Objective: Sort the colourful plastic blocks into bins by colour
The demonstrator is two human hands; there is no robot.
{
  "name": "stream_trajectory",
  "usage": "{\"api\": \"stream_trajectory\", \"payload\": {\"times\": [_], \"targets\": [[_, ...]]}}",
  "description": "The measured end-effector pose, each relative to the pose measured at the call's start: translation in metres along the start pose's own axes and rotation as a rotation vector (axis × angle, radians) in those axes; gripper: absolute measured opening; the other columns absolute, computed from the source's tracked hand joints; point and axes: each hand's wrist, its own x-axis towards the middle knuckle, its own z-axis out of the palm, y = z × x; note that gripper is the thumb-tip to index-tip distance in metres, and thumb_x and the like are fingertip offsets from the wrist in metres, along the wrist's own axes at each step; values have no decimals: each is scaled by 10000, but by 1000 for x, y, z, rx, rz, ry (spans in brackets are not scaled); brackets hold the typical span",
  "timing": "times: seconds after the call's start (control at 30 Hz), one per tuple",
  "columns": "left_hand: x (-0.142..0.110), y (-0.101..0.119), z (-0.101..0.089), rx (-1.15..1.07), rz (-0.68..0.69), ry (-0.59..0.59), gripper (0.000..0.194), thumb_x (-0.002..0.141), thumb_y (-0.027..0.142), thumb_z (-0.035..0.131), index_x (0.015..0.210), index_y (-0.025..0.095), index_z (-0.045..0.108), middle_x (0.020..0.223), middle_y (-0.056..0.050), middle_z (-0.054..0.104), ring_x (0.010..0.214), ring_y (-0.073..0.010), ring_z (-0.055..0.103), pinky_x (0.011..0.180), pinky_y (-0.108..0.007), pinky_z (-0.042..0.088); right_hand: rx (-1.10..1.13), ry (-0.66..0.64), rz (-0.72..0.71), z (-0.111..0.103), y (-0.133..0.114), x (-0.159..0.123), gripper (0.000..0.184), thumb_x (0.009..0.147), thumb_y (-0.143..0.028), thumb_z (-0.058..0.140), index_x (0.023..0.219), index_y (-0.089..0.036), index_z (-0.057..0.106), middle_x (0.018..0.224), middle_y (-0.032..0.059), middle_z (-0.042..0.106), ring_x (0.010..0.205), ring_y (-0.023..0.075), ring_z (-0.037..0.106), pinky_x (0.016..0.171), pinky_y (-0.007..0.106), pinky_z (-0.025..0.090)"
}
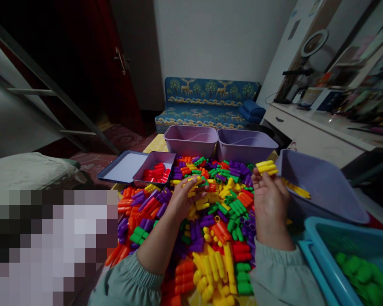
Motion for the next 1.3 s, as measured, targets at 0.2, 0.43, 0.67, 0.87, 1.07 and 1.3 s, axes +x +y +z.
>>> {"api": "stream_trajectory", "payload": {"times": [0.2, 0.43, 0.67, 0.87, 1.07, 1.3], "targets": [[1, -1, -1, -6, 0, -15, 323, 774, 265, 738, 1045, 123, 636, 953, -109, 741, 815, -225, 739, 698, -299, 605, 258, 103, -28, 3, -16, -3, 149, 729, -79, 622, 710, -191, 526, 949, 6, 650, 1033, 115, 662, 965, 276, 487], [0, 1, 1, 7, -8, -30, 379, 791, 260, 720, 1131, 120, 624, 942, -113, 743, 786, -212, 739, 688, -293, 604, 227, 74, 5, 6, -25, -12, 114, 842, -259, 545, 936, -223, 599, 1442, 23, 475, 1196, 160, 597, 912, 316, 492], [-1, 2, 1, 44, -9, -56, 414, 802, 365, 717, 1123, 125, 615, 869, -113, 747, 675, -170, 710, 617, -254, 573, 70, -13, 58, 6, -19, -13, 227, 808, -367, 597, 999, -253, 642, 1238, 25, 642, 968, 139, 657, 686, 245, 492], [-6, 1, 5, 178, 28, -156, 424, 788, 532, 691, 903, 127, 634, 676, -64, 705, 432, -88, 553, 416, -175, 405, -428, -529, 326, 21, 9, -39, 398, 648, -426, 793, 945, -177, 702, 922, 67, 731, 702, 162, 656, 546, 239, 465], [-7, -3, 4, 325, 88, -238, 480, 771, 600, 673, 767, 120, 671, 573, -38, 650, 367, -72, 491, 365, -184, 353, -577, -761, 205, 26, 23, -58, 357, 716, -423, 762, 969, -179, 699, 847, 45, 724, 606, 151, 620, 546, 260, 497], [-7, -5, 5, 330, 94, -253, 556, 793, 628, 630, 969, 110, 728, 561, -29, 628, 388, -79, 496, 355, -180, 348, -590, -820, 276, 22, 18, -54, 330, 693, -465, 782, 813, -185, 654, 674, -5, 656, 580, 153, 602, 541, 259, 488]]}}
